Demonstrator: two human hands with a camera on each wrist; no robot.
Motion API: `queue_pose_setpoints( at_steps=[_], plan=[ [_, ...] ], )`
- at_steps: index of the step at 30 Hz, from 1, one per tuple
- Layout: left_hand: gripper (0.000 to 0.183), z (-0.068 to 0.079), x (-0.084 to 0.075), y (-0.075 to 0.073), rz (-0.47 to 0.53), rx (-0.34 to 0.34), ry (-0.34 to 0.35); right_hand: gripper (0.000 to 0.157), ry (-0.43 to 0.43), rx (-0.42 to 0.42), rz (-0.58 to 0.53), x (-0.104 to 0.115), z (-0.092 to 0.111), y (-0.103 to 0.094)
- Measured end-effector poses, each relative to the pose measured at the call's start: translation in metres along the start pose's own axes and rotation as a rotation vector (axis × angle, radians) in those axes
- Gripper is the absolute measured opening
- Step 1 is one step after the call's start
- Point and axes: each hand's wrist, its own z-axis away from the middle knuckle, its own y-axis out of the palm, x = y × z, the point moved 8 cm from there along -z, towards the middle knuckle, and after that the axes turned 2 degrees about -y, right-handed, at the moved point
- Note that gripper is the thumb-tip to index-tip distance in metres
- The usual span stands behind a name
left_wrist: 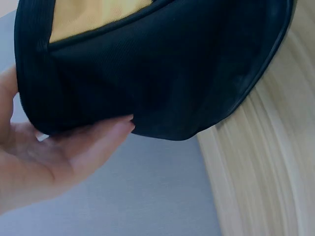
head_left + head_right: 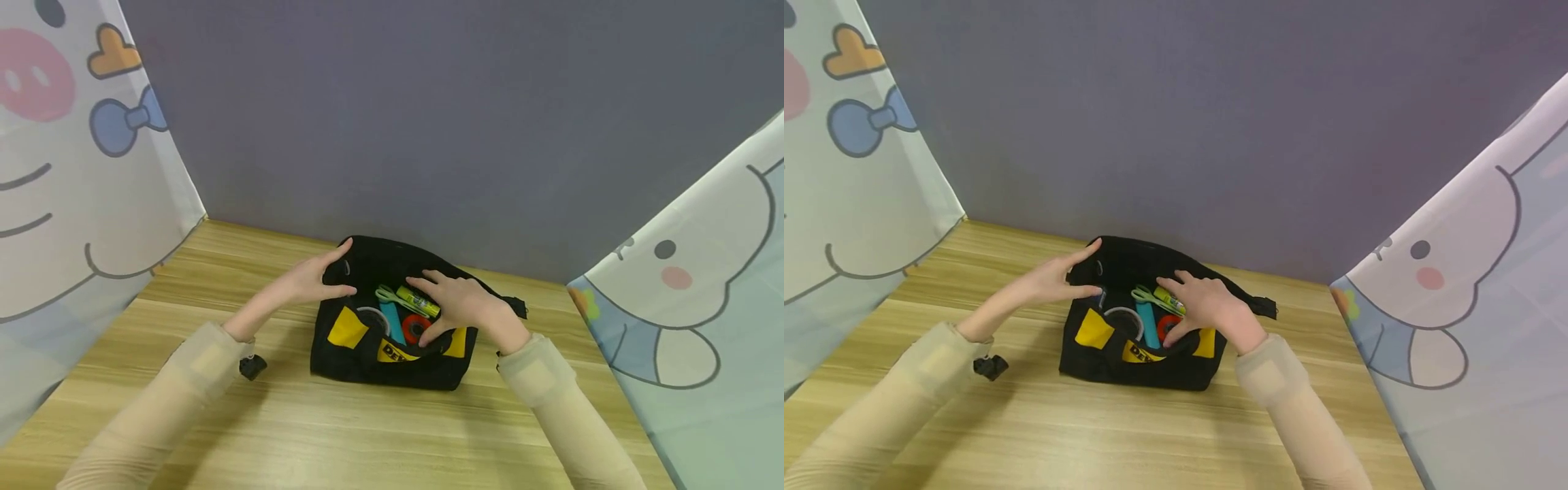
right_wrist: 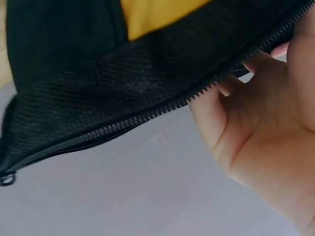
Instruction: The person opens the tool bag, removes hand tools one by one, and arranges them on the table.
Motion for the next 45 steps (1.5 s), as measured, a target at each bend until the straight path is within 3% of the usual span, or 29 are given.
queue_pose_setpoints(
  at_steps=[6, 13, 19, 30, 45],
  plan=[
    [0.102, 0.001, 0.001, 0.007, 0.050, 0.101, 0.013, 0.093, -0.063, -0.030, -0.027, 0.003, -0.021, -0.005],
    [0.108, 0.005, -0.005, 0.014, 0.085, 0.156, 0.083, 0.086, -0.064, 0.090, -0.055, 0.007, -0.045, 0.013],
    [0.112, 0.007, -0.009, 0.019, 0.118, 0.185, 0.085, 0.089, -0.119, 0.135, -0.005, 0.023, -0.060, 0.026],
    [0.114, 0.006, -0.003, 0.023, 0.085, 0.171, 0.090, 0.093, -0.235, 0.127, 0.083, 0.053, -0.086, 0.045],
    [0.113, 0.009, -0.001, 0.027, 0.099, 0.164, 0.083, 0.082, -0.292, 0.178, 0.149, 0.073, -0.099, 0.074]
  ],
)
